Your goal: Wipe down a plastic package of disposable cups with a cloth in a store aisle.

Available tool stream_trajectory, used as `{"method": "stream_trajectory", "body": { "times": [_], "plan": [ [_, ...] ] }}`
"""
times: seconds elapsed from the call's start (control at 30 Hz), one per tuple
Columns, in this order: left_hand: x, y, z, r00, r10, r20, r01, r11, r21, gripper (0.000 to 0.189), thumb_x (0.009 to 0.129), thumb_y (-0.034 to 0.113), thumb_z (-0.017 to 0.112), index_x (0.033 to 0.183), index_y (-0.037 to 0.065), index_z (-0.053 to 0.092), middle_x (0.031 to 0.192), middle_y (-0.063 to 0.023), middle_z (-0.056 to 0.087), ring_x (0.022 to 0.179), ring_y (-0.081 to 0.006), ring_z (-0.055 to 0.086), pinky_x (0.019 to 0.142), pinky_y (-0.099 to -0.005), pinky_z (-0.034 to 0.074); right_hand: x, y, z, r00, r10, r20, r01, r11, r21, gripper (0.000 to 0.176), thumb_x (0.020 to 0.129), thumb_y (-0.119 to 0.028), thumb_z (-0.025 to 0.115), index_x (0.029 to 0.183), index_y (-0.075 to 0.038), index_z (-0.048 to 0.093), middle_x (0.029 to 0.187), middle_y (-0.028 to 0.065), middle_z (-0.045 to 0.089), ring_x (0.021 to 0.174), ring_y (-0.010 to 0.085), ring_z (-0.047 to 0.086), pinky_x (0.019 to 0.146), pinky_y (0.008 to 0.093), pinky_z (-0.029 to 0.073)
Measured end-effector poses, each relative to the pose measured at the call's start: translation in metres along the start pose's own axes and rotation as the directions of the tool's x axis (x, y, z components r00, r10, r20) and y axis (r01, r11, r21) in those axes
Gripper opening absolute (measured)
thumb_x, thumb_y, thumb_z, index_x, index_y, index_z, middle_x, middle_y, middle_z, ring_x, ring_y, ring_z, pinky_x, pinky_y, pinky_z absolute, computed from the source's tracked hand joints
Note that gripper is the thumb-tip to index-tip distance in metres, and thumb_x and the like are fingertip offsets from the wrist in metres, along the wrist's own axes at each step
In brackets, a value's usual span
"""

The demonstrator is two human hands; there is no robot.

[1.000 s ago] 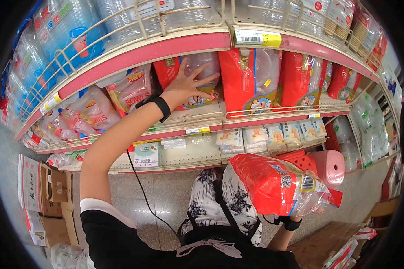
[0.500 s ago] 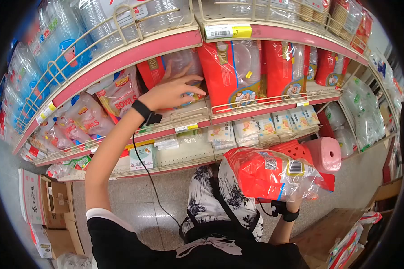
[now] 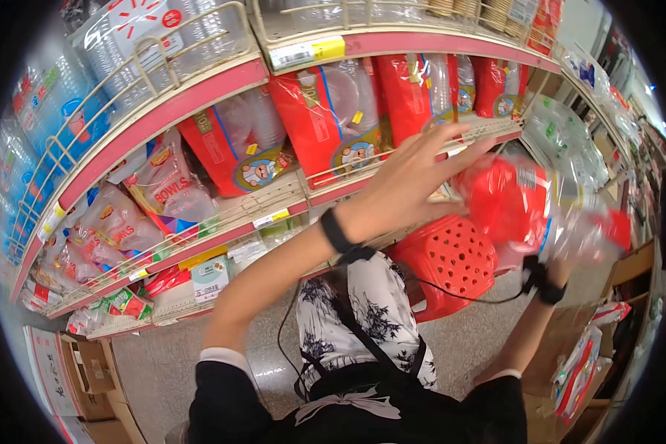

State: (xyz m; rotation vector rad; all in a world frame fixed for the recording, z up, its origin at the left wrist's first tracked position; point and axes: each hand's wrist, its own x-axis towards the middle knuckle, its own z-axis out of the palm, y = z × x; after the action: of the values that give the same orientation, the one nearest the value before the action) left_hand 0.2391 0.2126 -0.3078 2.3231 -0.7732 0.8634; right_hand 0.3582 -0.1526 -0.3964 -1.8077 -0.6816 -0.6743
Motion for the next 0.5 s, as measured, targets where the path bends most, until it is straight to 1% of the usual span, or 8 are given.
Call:
{"method": "stream_trajectory", "body": {
  "times": [0.07, 0.17, 0.23, 0.3, 0.33, 0.4, 0.47, 0.5],
  "plan": [
    [0.03, -0.01, 0.034, 0.997, -0.016, -0.073, 0.006, 0.99, -0.138, 0.082, 0.069, 0.013, 0.074, 0.141, 0.015, 0.033, 0.13, -0.0141, 0.04, 0.114, -0.0324, 0.047, 0.091, -0.0384, 0.044, 0.057, 0.027, -0.02, 0.999, -0.024, 0.039, 0.03, 0.985, -0.172, 0.039, 0.081, -0.02, 0.068, 0.111, 0.001, 0.054, 0.111, 0.0161, 0.058, 0.097, 0.0205, 0.057, 0.083, 0.0321, 0.048],
    [0.071, -0.025, 0.08, 0.943, -0.212, -0.256, 0.123, 0.937, -0.326, 0.069, 0.075, 0.002, 0.065, 0.138, 0.009, 0.035, 0.114, -0.0137, 0.044, 0.104, -0.0328, 0.05, 0.086, -0.0371, 0.045, 0.129, 0.058, -0.013, 0.993, -0.067, 0.102, 0.094, 0.954, -0.283, 0.039, 0.082, -0.02, 0.068, 0.111, 0.001, 0.054, 0.112, 0.0159, 0.058, 0.097, 0.0201, 0.057, 0.083, 0.0317, 0.048],
    [0.095, -0.058, 0.114, 0.905, -0.189, -0.381, 0.062, 0.945, -0.322, 0.062, 0.077, 0.0, 0.062, 0.134, 0.006, 0.037, 0.113, -0.0156, 0.045, 0.104, -0.0352, 0.05, 0.086, -0.0379, 0.044, 0.158, 0.065, 0.024, 0.996, 0.022, 0.083, -0.029, 0.996, 0.087, 0.038, 0.074, -0.005, 0.072, 0.108, 0.002, 0.057, 0.105, 0.0129, 0.061, 0.088, 0.0168, 0.059, 0.075, 0.0308, 0.048],
    [0.115, -0.09, 0.145, 0.879, -0.207, -0.428, 0.102, 0.961, -0.256, 0.059, 0.078, -0.004, 0.057, 0.133, 0.006, 0.038, 0.115, -0.0161, 0.044, 0.104, -0.0358, 0.051, 0.083, -0.0398, 0.046, 0.176, 0.088, 0.054, 0.995, 0.083, 0.05, -0.09, 0.984, 0.155, 0.034, 0.073, -0.004, 0.074, 0.102, 0.003, 0.059, 0.102, 0.0101, 0.063, 0.084, 0.0142, 0.06, 0.074, 0.0293, 0.049],
    [0.124, -0.103, 0.158, 0.858, -0.227, -0.462, 0.153, 0.969, -0.192, 0.056, 0.079, -0.007, 0.053, 0.131, 0.005, 0.038, 0.118, -0.0165, 0.043, 0.105, -0.0363, 0.052, 0.08, -0.0418, 0.047, 0.186, 0.106, 0.067, 0.986, 0.123, 0.11, -0.144, 0.969, 0.199, 0.036, 0.072, -0.004, 0.075, 0.103, 0.004, 0.058, 0.1, 0.0099, 0.063, 0.084, 0.0144, 0.06, 0.074, 0.0294, 0.049],
    [0.14, -0.117, 0.175, 0.842, -0.285, -0.459, 0.179, 0.949, -0.259, 0.055, 0.078, -0.008, 0.053, 0.13, 0.005, 0.039, 0.119, -0.0172, 0.043, 0.105, -0.038, 0.051, 0.082, -0.0428, 0.046, 0.201, 0.129, 0.082, 0.974, 0.147, 0.173, -0.185, 0.955, 0.232, 0.039, 0.072, -0.005, 0.076, 0.104, 0.004, 0.057, 0.098, 0.0097, 0.064, 0.085, 0.0147, 0.06, 0.075, 0.0296, 0.048],
    [0.158, -0.128, 0.181, 0.827, -0.342, -0.446, 0.208, 0.923, -0.323, 0.055, 0.078, -0.008, 0.053, 0.13, 0.004, 0.039, 0.12, -0.0179, 0.044, 0.106, -0.0397, 0.05, 0.083, -0.0437, 0.046, 0.21, 0.138, 0.098, 0.965, 0.26, 0.036, -0.261, 0.934, 0.244, 0.038, 0.072, -0.006, 0.075, 0.104, 0.004, 0.057, 0.099, 0.0095, 0.064, 0.086, 0.0154, 0.06, 0.077, 0.0294, 0.048],
    [0.164, -0.13, 0.18, 0.814, -0.384, -0.435, 0.276, 0.916, -0.291, 0.053, 0.078, -0.008, 0.053, 0.129, 0.004, 0.04, 0.12, -0.0183, 0.044, 0.107, -0.0405, 0.05, 0.084, -0.045, 0.045, 0.213, 0.133, 0.105, 0.965, 0.26, 0.038, -0.261, 0.934, 0.243, 0.038, 0.072, -0.006, 0.075, 0.104, 0.004, 0.057, 0.099, 0.0095, 0.064, 0.086, 0.0154, 0.06, 0.077, 0.0294, 0.048]
  ]
}}
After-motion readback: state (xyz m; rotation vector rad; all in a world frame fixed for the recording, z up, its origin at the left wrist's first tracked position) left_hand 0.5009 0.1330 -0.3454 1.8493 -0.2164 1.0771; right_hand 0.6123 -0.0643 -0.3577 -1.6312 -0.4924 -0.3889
